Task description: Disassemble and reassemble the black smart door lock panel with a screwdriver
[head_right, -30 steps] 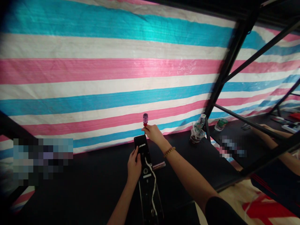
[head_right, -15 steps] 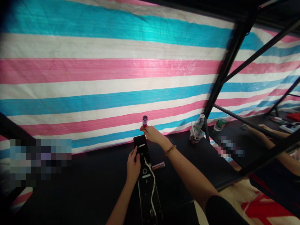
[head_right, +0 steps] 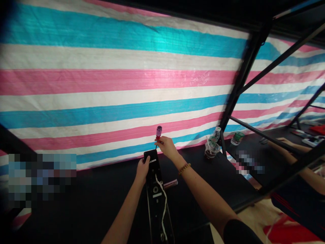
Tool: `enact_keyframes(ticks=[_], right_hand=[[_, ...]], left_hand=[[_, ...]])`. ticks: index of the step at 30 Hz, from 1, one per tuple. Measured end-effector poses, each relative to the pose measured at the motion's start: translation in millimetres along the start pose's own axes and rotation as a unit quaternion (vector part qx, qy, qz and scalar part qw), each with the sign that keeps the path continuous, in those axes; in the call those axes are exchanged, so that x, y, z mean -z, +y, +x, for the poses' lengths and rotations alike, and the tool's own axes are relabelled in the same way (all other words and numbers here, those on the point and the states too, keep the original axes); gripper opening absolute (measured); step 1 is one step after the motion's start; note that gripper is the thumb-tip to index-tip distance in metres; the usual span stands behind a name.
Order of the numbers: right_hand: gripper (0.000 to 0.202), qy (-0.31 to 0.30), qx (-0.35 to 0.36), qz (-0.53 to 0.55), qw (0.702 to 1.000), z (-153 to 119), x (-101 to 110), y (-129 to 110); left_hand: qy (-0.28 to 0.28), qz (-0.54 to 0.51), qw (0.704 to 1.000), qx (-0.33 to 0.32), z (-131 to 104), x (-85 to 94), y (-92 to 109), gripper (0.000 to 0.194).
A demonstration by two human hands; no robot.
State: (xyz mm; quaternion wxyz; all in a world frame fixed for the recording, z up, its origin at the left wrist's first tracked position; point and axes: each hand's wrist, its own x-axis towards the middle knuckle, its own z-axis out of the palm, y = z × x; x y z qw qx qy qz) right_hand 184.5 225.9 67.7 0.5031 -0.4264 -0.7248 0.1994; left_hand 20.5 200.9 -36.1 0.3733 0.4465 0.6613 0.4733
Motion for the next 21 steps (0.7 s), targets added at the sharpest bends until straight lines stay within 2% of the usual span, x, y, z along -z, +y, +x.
enact_keyframes(ticks=[7, 11, 14, 17, 21], right_hand=[[0.018, -0.049, 0.018, 0.017, 0.998, -2.9, -1.5, -5.8], [0.006, -0.019, 0.019, -0.033, 0.999, -4.3, -7.2, -3.0], [0.011, 0.004, 0.01, -0.058, 0.998, -5.4, -10.3, -1.1], [0.015, 0.005, -0.017, -0.003, 1.0, -7.4, -11.1, -0.9], [0.017, -0.044, -0.028, 0.045, 0.998, -8.5, -10.0, -1.6]], left_hand=[[0.004, 0.032, 0.999, -0.008, -3.9, -3.7, -4.2, 0.043], [0.004, 0.033, 0.999, -0.01, -3.4, -3.5, -4.8, 0.043], [0.005, 0.029, 1.0, -0.011, -3.5, -3.0, -4.9, 0.043], [0.006, 0.025, 1.0, -0.011, -4.0, -2.8, -5.1, 0.044], [0.008, 0.024, 1.0, -0.008, -4.1, -3.1, -5.4, 0.045]])
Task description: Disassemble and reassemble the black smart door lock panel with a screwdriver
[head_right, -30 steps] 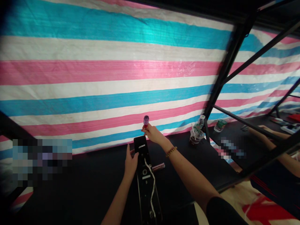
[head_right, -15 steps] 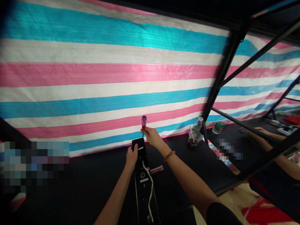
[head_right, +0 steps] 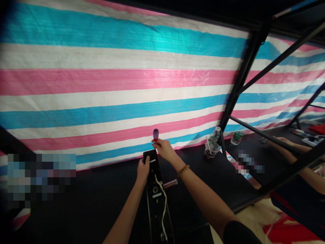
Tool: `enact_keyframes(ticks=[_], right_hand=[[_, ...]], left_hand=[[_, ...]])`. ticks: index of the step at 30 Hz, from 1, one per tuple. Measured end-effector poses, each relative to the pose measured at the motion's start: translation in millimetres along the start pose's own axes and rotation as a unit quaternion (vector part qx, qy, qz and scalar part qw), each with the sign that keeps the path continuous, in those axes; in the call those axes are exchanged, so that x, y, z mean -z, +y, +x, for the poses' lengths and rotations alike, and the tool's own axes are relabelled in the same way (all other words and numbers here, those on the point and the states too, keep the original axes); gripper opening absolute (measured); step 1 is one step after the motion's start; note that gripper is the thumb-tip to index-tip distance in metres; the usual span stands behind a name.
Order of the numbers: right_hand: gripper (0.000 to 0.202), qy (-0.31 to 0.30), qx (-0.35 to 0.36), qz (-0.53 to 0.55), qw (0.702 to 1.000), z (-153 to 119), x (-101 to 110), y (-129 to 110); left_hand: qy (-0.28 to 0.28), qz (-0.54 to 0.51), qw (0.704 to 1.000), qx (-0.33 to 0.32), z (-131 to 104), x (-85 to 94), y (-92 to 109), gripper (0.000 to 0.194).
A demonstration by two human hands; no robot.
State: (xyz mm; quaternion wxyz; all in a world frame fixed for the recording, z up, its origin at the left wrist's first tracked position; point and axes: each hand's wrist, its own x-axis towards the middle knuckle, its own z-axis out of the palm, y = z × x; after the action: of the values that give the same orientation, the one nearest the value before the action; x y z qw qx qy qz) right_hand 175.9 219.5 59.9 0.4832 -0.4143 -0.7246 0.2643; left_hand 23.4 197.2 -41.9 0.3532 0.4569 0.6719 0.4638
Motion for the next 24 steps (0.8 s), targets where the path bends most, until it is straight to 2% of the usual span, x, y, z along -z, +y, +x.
enact_keyframes(ticks=[4, 8, 12, 14, 20, 24], right_hand=[[0.008, 0.018, -0.016, -0.044, 0.999, 4.3, -0.7, -0.6], [0.01, 0.052, -0.026, -0.064, 0.996, 7.4, -1.5, -0.8], [0.012, 0.016, 0.0, 0.013, 1.0, 2.4, -0.4, 0.8], [0.009, -0.001, 0.004, 0.015, 1.0, 0.5, -0.3, 1.5], [0.018, 0.052, -0.048, -0.081, 0.994, 4.7, -2.2, -2.3], [0.01, 0.046, -0.016, -0.025, 0.999, 2.5, 4.3, -6.8]], left_hand=[[-0.004, -0.004, 1.0, 0.005, 0.5, -0.4, 0.6, 0.045], [-0.002, -0.004, 1.0, 0.007, 0.3, 0.0, 2.3, 0.044], [-0.001, -0.007, 1.0, 0.007, 0.0, 0.4, 3.0, 0.043], [-0.003, -0.007, 1.0, 0.006, 0.5, 0.3, 2.3, 0.043], [-0.004, -0.004, 1.0, 0.003, 2.3, -1.2, -1.7, 0.045], [-0.004, -0.009, 1.0, -0.002, 1.3, -2.3, -2.2, 0.045]])
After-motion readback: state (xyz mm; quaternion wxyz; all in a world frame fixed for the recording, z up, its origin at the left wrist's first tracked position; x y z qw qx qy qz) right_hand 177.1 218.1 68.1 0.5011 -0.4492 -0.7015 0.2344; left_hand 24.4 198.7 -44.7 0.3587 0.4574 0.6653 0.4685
